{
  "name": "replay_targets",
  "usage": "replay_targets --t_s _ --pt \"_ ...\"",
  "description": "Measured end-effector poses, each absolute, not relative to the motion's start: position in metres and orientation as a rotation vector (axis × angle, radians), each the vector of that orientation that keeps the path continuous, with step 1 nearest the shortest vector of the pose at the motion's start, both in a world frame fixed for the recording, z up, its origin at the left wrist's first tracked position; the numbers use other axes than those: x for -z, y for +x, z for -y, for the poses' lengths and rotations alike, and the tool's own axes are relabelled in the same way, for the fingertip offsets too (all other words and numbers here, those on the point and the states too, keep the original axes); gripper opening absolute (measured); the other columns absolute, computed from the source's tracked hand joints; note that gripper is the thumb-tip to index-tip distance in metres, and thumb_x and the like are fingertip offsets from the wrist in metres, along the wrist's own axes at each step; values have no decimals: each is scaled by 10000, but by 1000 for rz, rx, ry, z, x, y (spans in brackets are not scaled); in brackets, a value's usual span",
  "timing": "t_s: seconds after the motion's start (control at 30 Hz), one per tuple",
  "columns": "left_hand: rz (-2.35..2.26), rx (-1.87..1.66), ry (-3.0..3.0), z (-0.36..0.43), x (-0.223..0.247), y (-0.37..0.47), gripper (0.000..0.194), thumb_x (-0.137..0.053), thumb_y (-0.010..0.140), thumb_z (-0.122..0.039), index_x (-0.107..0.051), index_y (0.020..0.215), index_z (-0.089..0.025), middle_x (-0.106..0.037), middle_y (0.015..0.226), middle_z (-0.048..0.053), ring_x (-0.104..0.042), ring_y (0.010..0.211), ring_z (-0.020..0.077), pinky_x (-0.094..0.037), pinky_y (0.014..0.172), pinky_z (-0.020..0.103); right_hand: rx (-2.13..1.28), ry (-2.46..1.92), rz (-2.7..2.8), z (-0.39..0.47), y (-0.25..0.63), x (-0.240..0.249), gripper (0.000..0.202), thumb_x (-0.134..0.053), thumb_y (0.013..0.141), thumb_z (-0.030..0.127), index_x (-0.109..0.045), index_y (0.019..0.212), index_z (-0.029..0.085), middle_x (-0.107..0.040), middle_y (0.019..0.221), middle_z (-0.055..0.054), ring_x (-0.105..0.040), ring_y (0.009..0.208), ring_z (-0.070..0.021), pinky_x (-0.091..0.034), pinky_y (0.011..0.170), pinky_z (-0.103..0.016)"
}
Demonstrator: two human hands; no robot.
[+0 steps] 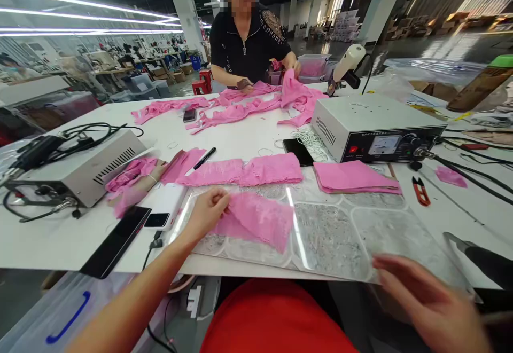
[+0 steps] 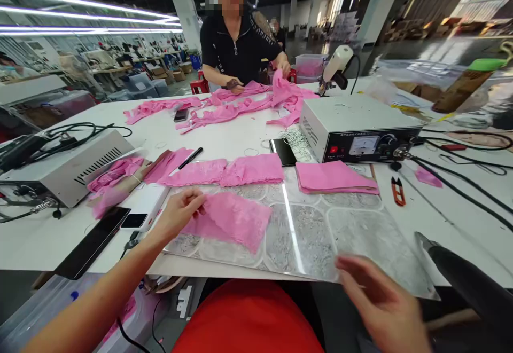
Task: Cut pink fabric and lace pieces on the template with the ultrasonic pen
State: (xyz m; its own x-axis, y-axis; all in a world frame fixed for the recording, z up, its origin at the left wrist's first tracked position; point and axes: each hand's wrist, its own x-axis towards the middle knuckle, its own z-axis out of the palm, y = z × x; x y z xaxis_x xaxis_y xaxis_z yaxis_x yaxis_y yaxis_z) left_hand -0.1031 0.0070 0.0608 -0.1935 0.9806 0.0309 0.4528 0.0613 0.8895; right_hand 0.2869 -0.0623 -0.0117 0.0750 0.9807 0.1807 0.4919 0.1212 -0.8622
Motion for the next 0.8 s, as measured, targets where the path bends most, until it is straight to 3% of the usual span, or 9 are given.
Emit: replay_targets --t_s 0.17,0.3,0.4,0.53,0.7,0.8 --pt "-1702 -1159 1232 18 -35 -134 399 -614 717 -564 -513 738 -178 -614 542 -1 -599 475 146 -491 489 249 -826 -1228 2076 -1 189 -21 234 -541 843 335 -679 988 214 -686 853 -51 -597 631 -138 -510 581 -267" --pt "-1666 -1191 1200 19 -29 -139 431 -638 688 -592 -509 744 -186 -580 544 -31 -622 500 155 -515 534 266 -661 -1472 2161 -46 155 -23 296 -526 831 313 -641 1068 177 -686 917 -61 -587 676 -143 -475 661 -296" --pt "-1651 -1181 1237 19 -26 -140 414 -612 711 -589 -497 741 -192 -570 563 -32 -639 529 166 -517 545 271 -618 -1514 2237 -64 143 -20 201 -572 796 299 -651 945 190 -671 888 -50 -570 693 -149 -416 642 -289" --pt "-1689 -1160 1348 23 -23 -144 338 -552 764 -528 -503 731 -195 -568 580 -23 -603 535 152 -478 532 254 -647 -1496 2306 -71 137 -18 114 -532 806 259 -616 760 197 -644 746 -27 -546 668 -149 -374 611 -276" --pt "-1865 -1117 1562 36 -20 -151 206 -550 796 -381 -578 730 -187 -570 618 -12 -492 521 126 -377 516 247 -712 -1431 2356 -82 132 -20 136 -518 807 277 -614 748 201 -644 710 -14 -540 643 -144 -395 620 -276" --pt "-1954 -1100 1693 44 -19 -153 151 -534 809 -316 -588 744 -191 -612 723 15 -512 582 143 -406 573 275 -737 -1395 2387 -85 127 -22 149 -521 809 293 -618 738 203 -641 706 -15 -535 630 -148 -391 599 -280"
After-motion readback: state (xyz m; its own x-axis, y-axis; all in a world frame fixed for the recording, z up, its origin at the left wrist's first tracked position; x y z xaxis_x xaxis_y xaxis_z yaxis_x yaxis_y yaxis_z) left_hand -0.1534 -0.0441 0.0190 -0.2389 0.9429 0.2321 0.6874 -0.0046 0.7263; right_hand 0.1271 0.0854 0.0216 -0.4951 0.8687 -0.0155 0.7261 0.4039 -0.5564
